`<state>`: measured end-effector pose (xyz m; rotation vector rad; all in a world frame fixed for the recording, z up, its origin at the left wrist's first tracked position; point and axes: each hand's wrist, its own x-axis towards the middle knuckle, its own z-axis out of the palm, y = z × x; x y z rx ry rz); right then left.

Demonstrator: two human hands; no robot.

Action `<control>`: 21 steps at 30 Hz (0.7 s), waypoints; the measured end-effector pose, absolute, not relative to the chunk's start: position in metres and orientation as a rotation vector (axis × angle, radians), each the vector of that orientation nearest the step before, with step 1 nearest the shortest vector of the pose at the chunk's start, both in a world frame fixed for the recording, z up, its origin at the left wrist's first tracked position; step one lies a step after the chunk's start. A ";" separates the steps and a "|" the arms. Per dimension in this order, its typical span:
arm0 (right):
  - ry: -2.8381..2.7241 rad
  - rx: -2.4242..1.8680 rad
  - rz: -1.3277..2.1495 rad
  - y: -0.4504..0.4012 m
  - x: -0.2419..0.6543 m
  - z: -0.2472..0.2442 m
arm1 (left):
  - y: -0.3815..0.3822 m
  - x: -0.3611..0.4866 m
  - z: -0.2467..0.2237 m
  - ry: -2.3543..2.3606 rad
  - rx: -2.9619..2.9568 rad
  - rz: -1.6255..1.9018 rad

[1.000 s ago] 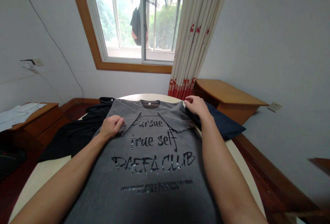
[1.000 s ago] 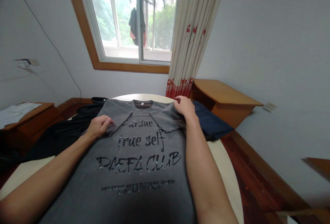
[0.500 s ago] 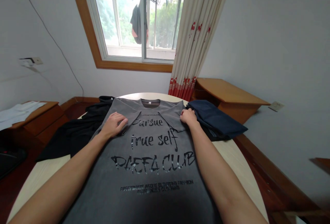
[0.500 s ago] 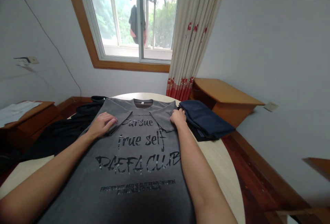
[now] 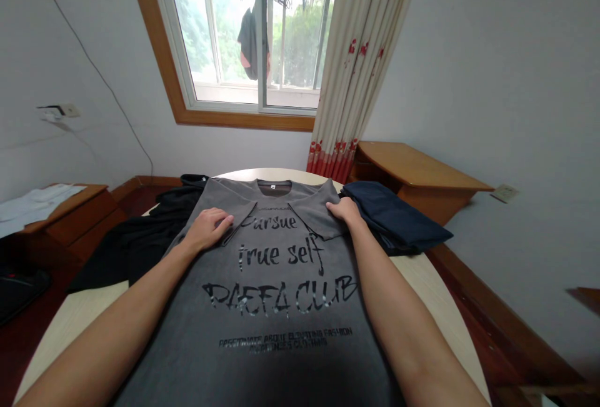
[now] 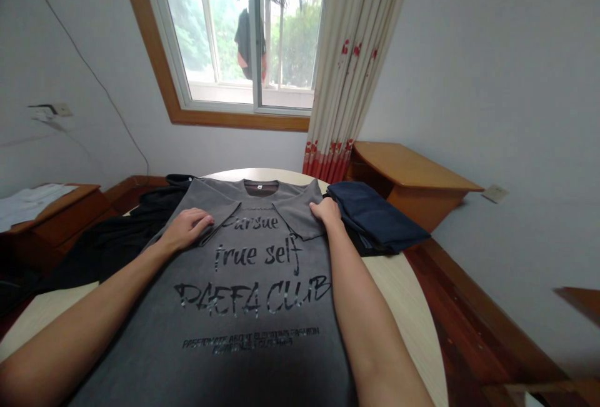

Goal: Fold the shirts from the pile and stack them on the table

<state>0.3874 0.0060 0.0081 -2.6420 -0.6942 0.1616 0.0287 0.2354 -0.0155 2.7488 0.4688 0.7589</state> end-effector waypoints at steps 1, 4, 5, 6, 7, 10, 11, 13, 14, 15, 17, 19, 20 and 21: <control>-0.698 -2.615 0.157 0.006 0.389 0.008 | 0.236 0.029 -0.016 0.473 2.746 0.751; -0.711 -2.548 0.128 0.007 0.392 0.009 | 0.236 0.029 -0.016 0.489 2.740 0.730; -0.705 -2.538 0.107 0.007 0.392 0.010 | 0.236 0.029 -0.016 0.495 2.737 0.724; -0.691 -2.534 0.075 0.007 0.391 0.010 | 0.235 0.029 -0.017 0.501 2.733 0.718; -0.668 -2.534 0.034 0.006 0.390 0.011 | 0.235 0.029 -0.017 0.508 2.730 0.713; -0.643 -2.533 -0.132 0.004 0.383 0.009 | 0.235 0.029 -0.017 0.535 2.724 0.706; -0.664 -2.533 -0.181 0.003 0.380 0.009 | 0.235 0.029 -0.017 0.541 2.724 0.706; -0.726 -2.551 -0.249 0.002 0.376 0.008 | 0.235 0.029 -0.017 0.538 2.725 0.706; -0.758 -2.572 -0.275 0.002 0.374 0.007 | 0.235 0.029 -0.018 0.534 2.725 0.707; -0.792 -2.598 -0.303 0.002 0.372 0.007 | 0.235 0.029 -0.018 0.531 2.724 0.708; -0.913 -2.645 -0.350 0.005 0.368 0.007 | 0.235 0.029 -0.018 0.538 2.717 0.711; -1.130 -2.654 -0.313 0.011 0.363 0.003 | 0.236 0.030 -0.019 0.550 2.708 0.713; -1.237 -2.652 -0.233 0.015 0.361 -0.001 | 0.236 0.030 -0.019 0.553 2.704 0.714; -1.320 -2.647 -0.124 0.018 0.359 -0.005 | 0.236 0.030 -0.020 0.554 2.700 0.713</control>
